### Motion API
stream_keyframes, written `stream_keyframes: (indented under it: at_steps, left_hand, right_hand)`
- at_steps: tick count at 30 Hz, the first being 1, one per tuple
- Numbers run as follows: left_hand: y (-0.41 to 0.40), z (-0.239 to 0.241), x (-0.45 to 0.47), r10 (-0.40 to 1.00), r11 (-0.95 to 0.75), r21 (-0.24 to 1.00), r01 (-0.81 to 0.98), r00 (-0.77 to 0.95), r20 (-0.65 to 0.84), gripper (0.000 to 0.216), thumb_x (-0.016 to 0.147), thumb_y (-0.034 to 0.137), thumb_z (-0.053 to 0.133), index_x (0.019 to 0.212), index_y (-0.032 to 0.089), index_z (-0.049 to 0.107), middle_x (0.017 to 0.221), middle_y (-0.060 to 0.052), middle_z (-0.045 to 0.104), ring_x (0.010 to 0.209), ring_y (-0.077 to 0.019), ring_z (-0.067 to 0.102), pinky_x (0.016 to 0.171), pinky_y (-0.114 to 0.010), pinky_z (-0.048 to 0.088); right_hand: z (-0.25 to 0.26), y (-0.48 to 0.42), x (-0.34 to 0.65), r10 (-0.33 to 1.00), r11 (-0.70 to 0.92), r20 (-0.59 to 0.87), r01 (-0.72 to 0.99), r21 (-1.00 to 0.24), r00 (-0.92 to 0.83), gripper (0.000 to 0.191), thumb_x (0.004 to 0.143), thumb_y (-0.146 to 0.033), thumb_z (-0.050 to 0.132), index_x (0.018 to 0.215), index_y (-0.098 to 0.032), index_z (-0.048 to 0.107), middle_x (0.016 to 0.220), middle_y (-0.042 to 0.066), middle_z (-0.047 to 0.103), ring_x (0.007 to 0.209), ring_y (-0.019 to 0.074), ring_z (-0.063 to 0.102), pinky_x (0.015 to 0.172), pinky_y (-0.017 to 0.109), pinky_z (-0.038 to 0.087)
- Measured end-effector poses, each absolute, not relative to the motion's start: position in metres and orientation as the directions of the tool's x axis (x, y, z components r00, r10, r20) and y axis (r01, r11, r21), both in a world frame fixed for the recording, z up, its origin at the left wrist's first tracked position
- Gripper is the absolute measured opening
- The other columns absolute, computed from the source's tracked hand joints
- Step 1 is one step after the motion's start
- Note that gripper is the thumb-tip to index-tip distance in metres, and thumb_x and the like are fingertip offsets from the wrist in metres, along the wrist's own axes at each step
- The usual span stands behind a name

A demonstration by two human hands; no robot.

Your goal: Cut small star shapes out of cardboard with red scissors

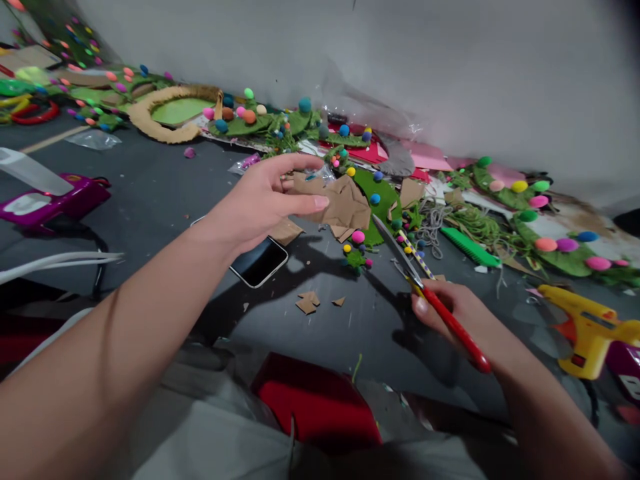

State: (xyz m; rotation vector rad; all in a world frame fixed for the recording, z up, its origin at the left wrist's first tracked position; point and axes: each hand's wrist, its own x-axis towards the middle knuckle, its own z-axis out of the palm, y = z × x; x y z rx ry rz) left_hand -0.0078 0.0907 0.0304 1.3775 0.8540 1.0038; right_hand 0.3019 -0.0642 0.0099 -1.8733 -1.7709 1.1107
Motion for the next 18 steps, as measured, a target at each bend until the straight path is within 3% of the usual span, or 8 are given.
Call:
stream_keyframes:
  at_steps: [3,5,10,15,18]
  left_hand:
    - [0.091,0.033,-0.006,0.939,0.025,0.995,-0.102,0.343,0.012,0.028,0.074,0.014,0.088,0.099,0.019,0.075,0.094,-0.003,0.076,0.097,-0.0215,0.076,0.096,-0.042,0.061]
    - [0.09,0.034,-0.006,0.935,0.026,0.993,-0.118,0.353,0.018,0.021,0.077,0.013,0.086,0.094,0.017,0.075,0.099,-0.004,0.077,0.099,-0.0205,0.075,0.096,-0.04,0.061]
    - [0.085,0.035,-0.004,0.915,0.074,0.987,-0.144,0.403,-0.01,0.025,0.08,0.017,0.088,0.096,0.019,0.07,0.095,-0.003,0.076,0.091,-0.0212,0.074,0.089,-0.043,0.062]
    - [0.084,0.032,0.0,0.948,0.036,0.994,-0.106,0.319,-0.001,0.041,0.074,0.016,0.095,0.104,0.021,0.067,0.085,-0.001,0.078,0.083,-0.0229,0.074,0.087,-0.049,0.062]
    - [0.084,0.03,0.002,0.938,-0.031,0.993,-0.117,0.34,0.069,0.028,0.078,0.018,0.092,0.097,0.019,0.072,0.088,-0.002,0.079,0.086,-0.022,0.074,0.091,-0.047,0.061]
  right_hand:
    - [0.009,-0.065,0.307,0.932,-0.166,-0.344,0.708,-0.687,-0.116,0.053,0.086,-0.074,0.069,0.075,-0.025,0.051,0.069,-0.004,0.045,0.064,0.0164,0.041,0.056,0.03,0.035]
    - [0.008,-0.066,0.311,0.92,-0.149,-0.36,0.716,-0.682,-0.152,0.048,0.09,-0.07,0.067,0.079,-0.025,0.051,0.071,-0.004,0.047,0.066,0.0165,0.042,0.059,0.031,0.036]
    - [0.01,-0.066,0.312,0.898,-0.141,-0.399,0.741,-0.657,-0.182,0.041,0.091,-0.061,0.069,0.081,-0.025,0.052,0.074,-0.005,0.048,0.068,0.0162,0.044,0.062,0.03,0.036]
    - [0.013,-0.064,0.306,0.879,-0.191,-0.452,0.759,-0.622,-0.149,0.043,0.087,-0.062,0.073,0.082,-0.025,0.053,0.072,-0.005,0.047,0.068,0.0162,0.043,0.061,0.029,0.035]
    - [0.013,-0.063,0.304,0.875,-0.186,-0.463,0.785,-0.591,-0.142,0.045,0.085,-0.065,0.075,0.083,-0.024,0.055,0.074,-0.005,0.049,0.069,0.0165,0.044,0.063,0.03,0.037]
